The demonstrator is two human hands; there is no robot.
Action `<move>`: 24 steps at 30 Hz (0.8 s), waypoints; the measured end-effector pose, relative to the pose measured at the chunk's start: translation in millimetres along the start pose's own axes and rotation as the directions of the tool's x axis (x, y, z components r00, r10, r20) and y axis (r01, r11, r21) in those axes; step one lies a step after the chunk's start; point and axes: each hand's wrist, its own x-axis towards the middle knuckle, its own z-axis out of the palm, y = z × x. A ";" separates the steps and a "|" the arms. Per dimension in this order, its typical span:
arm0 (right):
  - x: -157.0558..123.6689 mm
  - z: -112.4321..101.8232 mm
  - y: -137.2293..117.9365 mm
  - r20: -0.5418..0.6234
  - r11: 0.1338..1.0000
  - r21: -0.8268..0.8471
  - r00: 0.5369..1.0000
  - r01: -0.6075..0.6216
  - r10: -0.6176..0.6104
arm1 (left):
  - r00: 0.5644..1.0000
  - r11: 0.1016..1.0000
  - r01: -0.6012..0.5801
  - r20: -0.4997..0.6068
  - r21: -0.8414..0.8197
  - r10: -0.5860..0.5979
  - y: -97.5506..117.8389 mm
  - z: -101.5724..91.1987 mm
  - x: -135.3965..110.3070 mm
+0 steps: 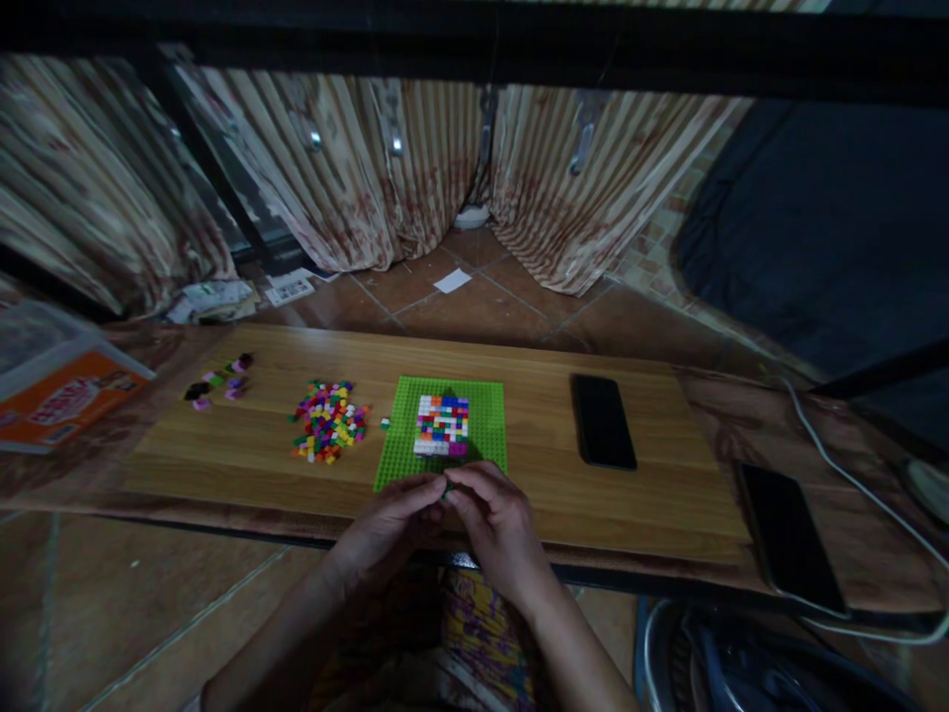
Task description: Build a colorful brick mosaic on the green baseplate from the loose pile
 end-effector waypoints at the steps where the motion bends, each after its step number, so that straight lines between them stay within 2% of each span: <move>1: 0.0 -0.4 -0.2 0.008 1.000 -0.001 1.000 0.004 -0.004 | 1.000 1.000 0.015 -0.003 -0.021 -0.015 0.1 -0.2 -0.3; 4: -0.7 -1.1 0.3 0.008 0.999 -0.031 1.000 0.021 -0.021 | 0.997 0.994 0.073 0.007 -0.085 -0.073 0.7 -0.7 -2.2; 8: -3.0 1.0 3.6 -0.060 0.998 -0.045 0.997 0.036 -0.038 | 0.994 0.988 0.107 0.043 -0.108 -0.103 1.3 -0.9 -4.6; 12: -4.7 4.8 6.0 -0.146 1.000 -0.002 0.989 0.022 -0.022 | 0.993 0.995 0.086 0.081 -0.043 -0.082 1.4 0.3 -5.8; 15: -5.1 6.0 6.7 -0.190 0.999 0.042 0.982 -0.003 0.011 | 0.997 0.999 0.041 0.070 0.018 -0.042 0.7 1.5 -5.6; 19: -5.6 5.2 6.7 -0.151 0.999 0.043 0.989 0.008 -0.001 | 0.998 0.995 -0.021 0.054 0.095 0.016 -1.2 1.2 -3.8; 24: -7.7 5.3 5.6 -0.051 0.999 0.037 0.999 0.020 -0.018 | 0.994 0.983 -0.065 0.094 0.169 0.050 -4.1 -0.4 -2.8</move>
